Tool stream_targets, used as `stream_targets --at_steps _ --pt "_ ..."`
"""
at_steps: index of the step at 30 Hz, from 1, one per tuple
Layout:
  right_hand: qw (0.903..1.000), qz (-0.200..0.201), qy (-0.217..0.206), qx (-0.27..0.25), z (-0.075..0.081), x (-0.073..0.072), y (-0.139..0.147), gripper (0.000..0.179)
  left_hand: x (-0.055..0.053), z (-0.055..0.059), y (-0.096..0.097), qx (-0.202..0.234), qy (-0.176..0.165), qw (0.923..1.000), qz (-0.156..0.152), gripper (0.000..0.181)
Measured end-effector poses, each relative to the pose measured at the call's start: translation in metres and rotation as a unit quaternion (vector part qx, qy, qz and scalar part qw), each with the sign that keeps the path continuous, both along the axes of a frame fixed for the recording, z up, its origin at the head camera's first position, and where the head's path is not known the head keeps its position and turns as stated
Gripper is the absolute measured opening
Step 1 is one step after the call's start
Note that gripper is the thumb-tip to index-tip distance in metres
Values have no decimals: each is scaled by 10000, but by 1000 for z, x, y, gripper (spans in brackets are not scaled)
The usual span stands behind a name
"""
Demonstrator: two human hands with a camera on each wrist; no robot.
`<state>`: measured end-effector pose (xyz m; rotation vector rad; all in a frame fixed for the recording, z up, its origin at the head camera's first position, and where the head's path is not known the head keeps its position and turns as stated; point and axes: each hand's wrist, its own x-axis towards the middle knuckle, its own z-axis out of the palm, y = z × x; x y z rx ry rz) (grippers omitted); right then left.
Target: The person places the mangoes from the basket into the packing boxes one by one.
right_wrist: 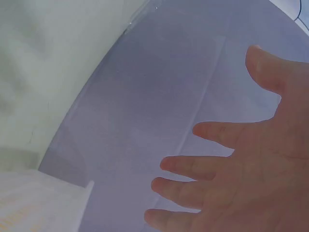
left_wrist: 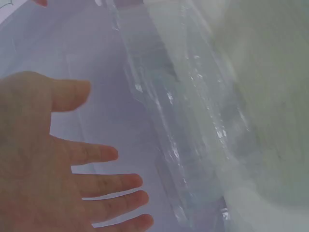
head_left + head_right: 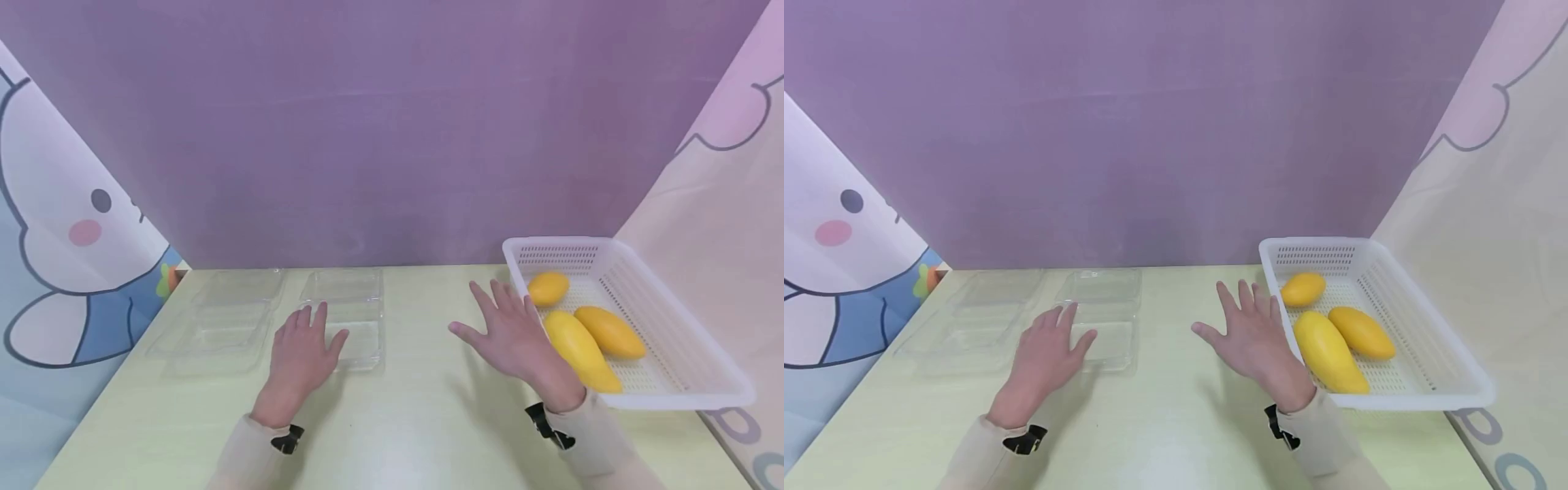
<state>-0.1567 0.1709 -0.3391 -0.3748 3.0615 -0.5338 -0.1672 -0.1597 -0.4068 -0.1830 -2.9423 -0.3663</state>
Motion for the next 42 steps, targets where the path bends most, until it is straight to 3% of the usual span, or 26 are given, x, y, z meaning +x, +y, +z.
stream_targets --at_steps 17,22,28,36,42 --pt "9989 109 -193 -415 20 0 31 90 -5 -11 -24 226 -134 9988 409 65" --pt "9979 21 -377 -528 24 -1 43 92 -8 -15 -28 416 -224 9980 430 66" --pt "9944 189 -415 -951 26 -1 55 88 -12 -21 -34 777 -281 9951 536 64" --pt "9935 88 -587 -972 30 -2 70 89 -13 -25 -40 940 -424 9920 729 45" --pt "9938 -97 -688 -871 28 -2 81 89 -16 -25 -45 1134 -432 9909 589 34"
